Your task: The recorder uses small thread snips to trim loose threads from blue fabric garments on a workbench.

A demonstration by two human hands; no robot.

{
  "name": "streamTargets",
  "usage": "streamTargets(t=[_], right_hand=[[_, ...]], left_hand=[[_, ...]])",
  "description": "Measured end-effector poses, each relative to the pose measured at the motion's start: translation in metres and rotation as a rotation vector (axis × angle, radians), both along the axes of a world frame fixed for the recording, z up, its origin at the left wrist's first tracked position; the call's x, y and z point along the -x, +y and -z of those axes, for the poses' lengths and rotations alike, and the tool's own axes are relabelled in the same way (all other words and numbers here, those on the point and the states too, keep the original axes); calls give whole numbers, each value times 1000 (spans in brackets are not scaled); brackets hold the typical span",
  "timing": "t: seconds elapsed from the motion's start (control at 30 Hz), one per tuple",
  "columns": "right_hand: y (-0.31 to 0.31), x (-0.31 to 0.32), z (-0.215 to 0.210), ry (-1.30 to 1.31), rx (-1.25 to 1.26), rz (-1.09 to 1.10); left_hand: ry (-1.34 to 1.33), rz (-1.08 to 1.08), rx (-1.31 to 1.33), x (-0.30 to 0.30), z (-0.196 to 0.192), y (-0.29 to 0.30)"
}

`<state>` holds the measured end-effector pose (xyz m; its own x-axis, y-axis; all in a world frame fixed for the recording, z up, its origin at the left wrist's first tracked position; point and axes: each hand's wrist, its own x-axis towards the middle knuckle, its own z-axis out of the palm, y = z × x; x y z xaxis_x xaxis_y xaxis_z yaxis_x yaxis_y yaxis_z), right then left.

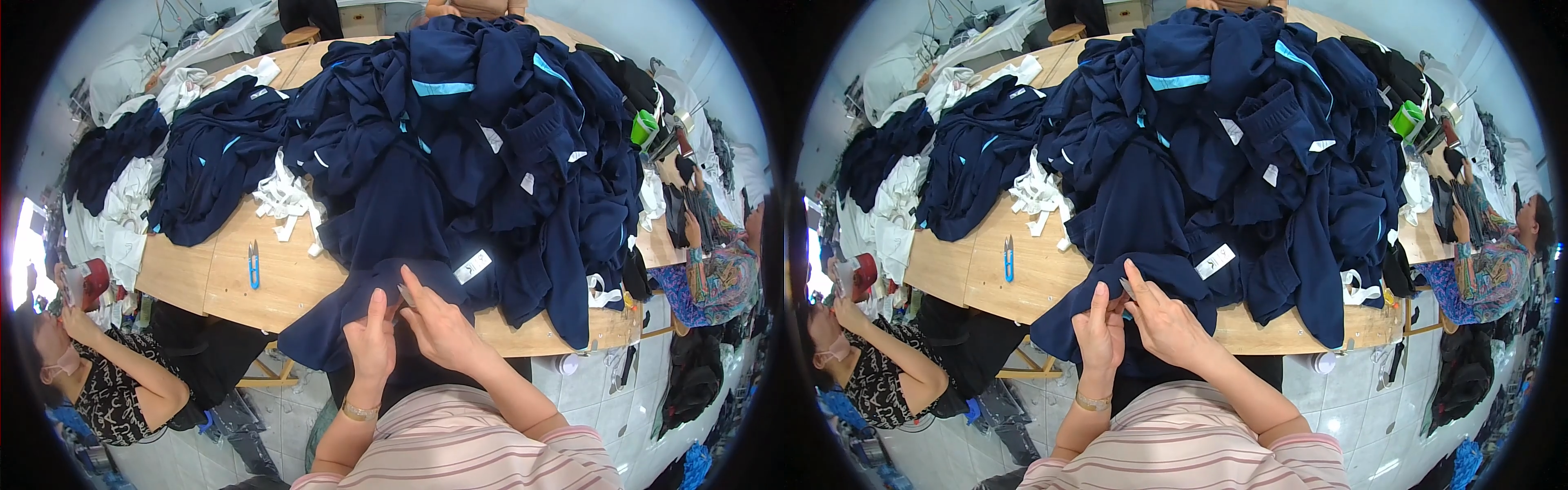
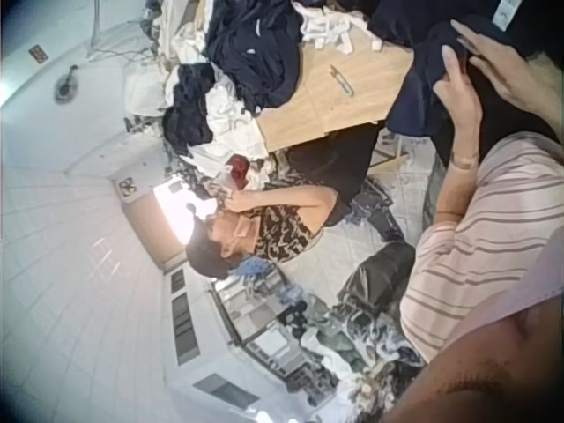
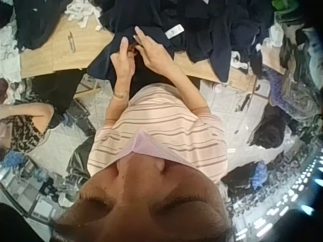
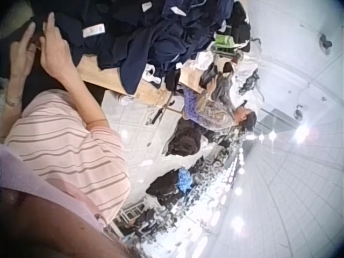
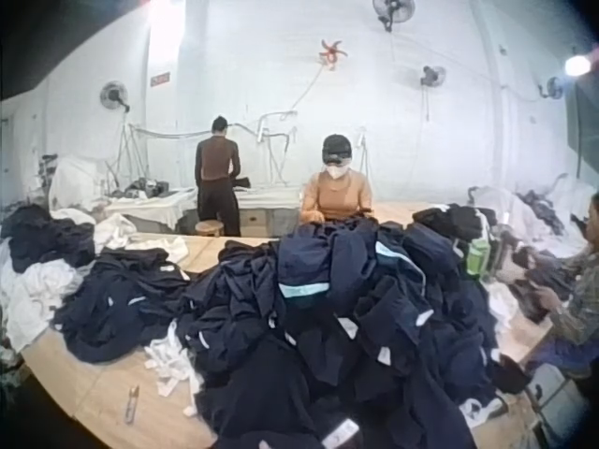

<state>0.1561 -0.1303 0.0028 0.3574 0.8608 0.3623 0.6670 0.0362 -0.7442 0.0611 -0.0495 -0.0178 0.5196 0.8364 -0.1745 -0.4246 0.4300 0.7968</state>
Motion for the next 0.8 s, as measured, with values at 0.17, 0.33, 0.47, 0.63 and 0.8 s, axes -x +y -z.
streamTargets(t=[0.17,0.33,0.47,0.63,0.8], right_hand=[[-2,0,-3,-19,69,-11],[-3,1,-6,41,145,-3],[-3,1,-7,40,137,-4],[-3,-1,-3,-51,92,-13],[-3,-1,-4,-70,86,-11]], left_hand=[[8,5,-49,1,2,0],[54,-35,-102,0,3,-1],[96,-51,-151,-1,5,-2],[107,-41,-208,2,9,0],[99,-62,-273,0,9,1]])
